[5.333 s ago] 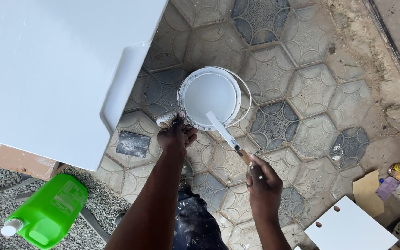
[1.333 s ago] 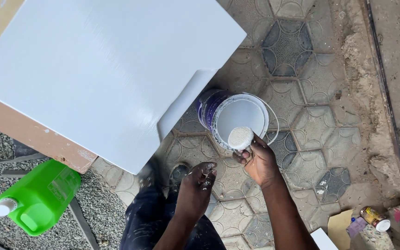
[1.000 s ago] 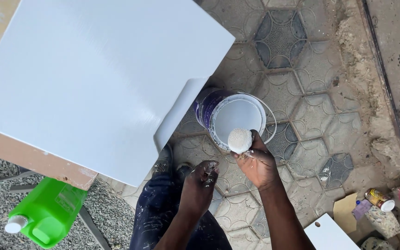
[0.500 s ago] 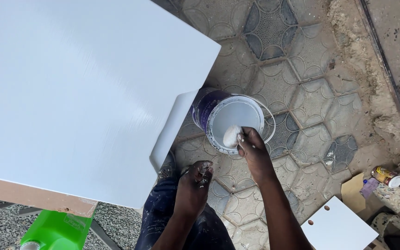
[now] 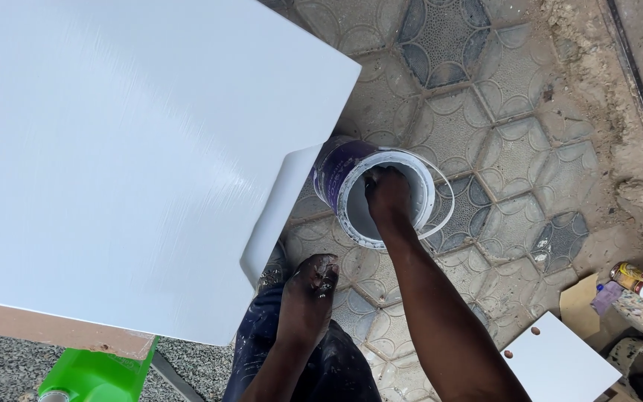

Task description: The person applies white paint to a rectangular wooden board using a sponge, repeatedly dipping the sponge into a bucket of paint. The person also pours liquid from a green container into the paint bucket and stirs the mixture with a stick.

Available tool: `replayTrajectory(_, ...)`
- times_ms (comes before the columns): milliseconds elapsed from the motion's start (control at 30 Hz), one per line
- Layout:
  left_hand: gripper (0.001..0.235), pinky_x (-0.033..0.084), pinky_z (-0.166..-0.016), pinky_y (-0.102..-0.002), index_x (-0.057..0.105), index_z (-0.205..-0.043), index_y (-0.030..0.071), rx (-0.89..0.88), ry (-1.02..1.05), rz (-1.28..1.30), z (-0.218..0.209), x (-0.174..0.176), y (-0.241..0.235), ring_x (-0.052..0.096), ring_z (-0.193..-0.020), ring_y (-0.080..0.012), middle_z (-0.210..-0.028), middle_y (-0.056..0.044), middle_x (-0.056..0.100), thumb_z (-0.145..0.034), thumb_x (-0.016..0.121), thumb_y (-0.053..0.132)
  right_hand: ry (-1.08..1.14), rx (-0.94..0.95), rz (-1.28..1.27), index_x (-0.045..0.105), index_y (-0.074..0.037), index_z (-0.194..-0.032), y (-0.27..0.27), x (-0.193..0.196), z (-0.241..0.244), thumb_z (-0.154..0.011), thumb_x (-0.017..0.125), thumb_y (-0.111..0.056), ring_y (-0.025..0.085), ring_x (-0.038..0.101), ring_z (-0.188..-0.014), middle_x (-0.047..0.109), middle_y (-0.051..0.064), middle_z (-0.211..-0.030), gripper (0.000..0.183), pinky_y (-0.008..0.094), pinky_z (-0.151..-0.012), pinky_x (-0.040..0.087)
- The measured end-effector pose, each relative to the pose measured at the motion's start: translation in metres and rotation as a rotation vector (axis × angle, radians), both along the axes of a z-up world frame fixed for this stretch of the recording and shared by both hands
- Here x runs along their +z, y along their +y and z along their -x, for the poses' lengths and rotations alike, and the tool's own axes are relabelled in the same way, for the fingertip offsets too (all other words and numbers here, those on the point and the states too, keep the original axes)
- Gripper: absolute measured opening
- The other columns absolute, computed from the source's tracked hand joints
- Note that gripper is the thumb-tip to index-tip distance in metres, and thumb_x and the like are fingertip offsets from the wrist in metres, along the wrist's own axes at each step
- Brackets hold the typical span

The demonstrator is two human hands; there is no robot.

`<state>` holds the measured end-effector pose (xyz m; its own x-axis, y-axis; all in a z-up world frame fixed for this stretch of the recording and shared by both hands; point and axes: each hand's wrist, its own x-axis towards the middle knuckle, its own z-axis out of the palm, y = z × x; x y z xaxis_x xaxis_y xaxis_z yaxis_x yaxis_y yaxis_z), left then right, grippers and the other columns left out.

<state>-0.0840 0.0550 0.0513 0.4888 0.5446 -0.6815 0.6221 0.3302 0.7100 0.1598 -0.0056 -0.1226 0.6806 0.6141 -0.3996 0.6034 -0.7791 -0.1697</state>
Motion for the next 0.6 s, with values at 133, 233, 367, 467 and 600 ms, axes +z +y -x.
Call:
replayTrajectory(133, 0.024, 0.053, -0.082, -0.034, 0.073, -0.110, 0.014, 0.040, 0.002, 0.065, -0.002, 0.006, 0.005, 0.070, -0.084, -0.0204, -0.095, -0.005, 0.077, -0.097, 0.058, 0.027, -0.046, 0.069, 0.064, 0.080, -0.013, -0.098, -0.005, -0.017, -0.003, -0.092, 0.069, -0.026, 0.038, 0.070, -0.089, 0.076, 0.016, -0.094, 0.018, 0.049, -0.081, 0.054)
replayTrajectory(233, 0.031, 0.053, -0.088, -0.033, 0.074, -0.113, 0.012, 0.071, -0.011, 0.056, -0.003, 0.004, 0.005, 0.074, -0.095, -0.0208, -0.105, -0.006, 0.080, -0.098, 0.055, 0.031, -0.059, 0.083, 0.090, 0.080, -0.012, -0.100, -0.006, -0.025, -0.004, -0.095, 0.067, -0.031, 0.036, 0.071, -0.090, 0.077, 0.015, -0.095, 0.023, 0.048, -0.082, 0.054)
replayTrajectory(367, 0.040, 0.054, -0.087, -0.032, 0.070, -0.129, 0.012, 0.121, 0.027, 0.143, -0.006, 0.008, 0.005, 0.073, -0.091, -0.0170, -0.099, -0.006, 0.081, -0.098, 0.053, 0.031, -0.090, 0.148, 0.072, 0.081, -0.014, -0.094, -0.010, -0.028, -0.006, -0.096, 0.064, -0.030, 0.034, 0.072, -0.085, 0.077, 0.013, -0.090, 0.023, 0.046, -0.078, 0.055)
replayTrajectory(467, 0.042, 0.052, -0.102, -0.031, 0.069, -0.130, 0.011, 0.182, 0.008, 0.162, -0.010, 0.013, 0.009, 0.072, -0.120, -0.0183, -0.125, -0.006, 0.079, -0.097, 0.053, 0.032, 0.031, 0.078, 0.122, 0.080, -0.020, -0.102, -0.005, -0.013, -0.004, -0.093, 0.065, -0.028, 0.036, 0.071, -0.090, 0.077, 0.012, -0.097, 0.020, 0.047, -0.079, 0.055)
replayTrajectory(600, 0.045, 0.046, -0.110, -0.031, 0.065, -0.136, 0.012, 0.235, 0.011, 0.249, -0.012, 0.004, 0.004, 0.066, -0.131, -0.0184, -0.137, -0.006, 0.073, -0.096, 0.054, 0.030, 0.355, -0.420, -0.014, 0.084, -0.023, -0.091, 0.021, 0.057, 0.007, -0.072, 0.059, -0.016, 0.011, 0.073, -0.081, 0.080, -0.001, -0.079, 0.032, 0.029, -0.074, 0.053)
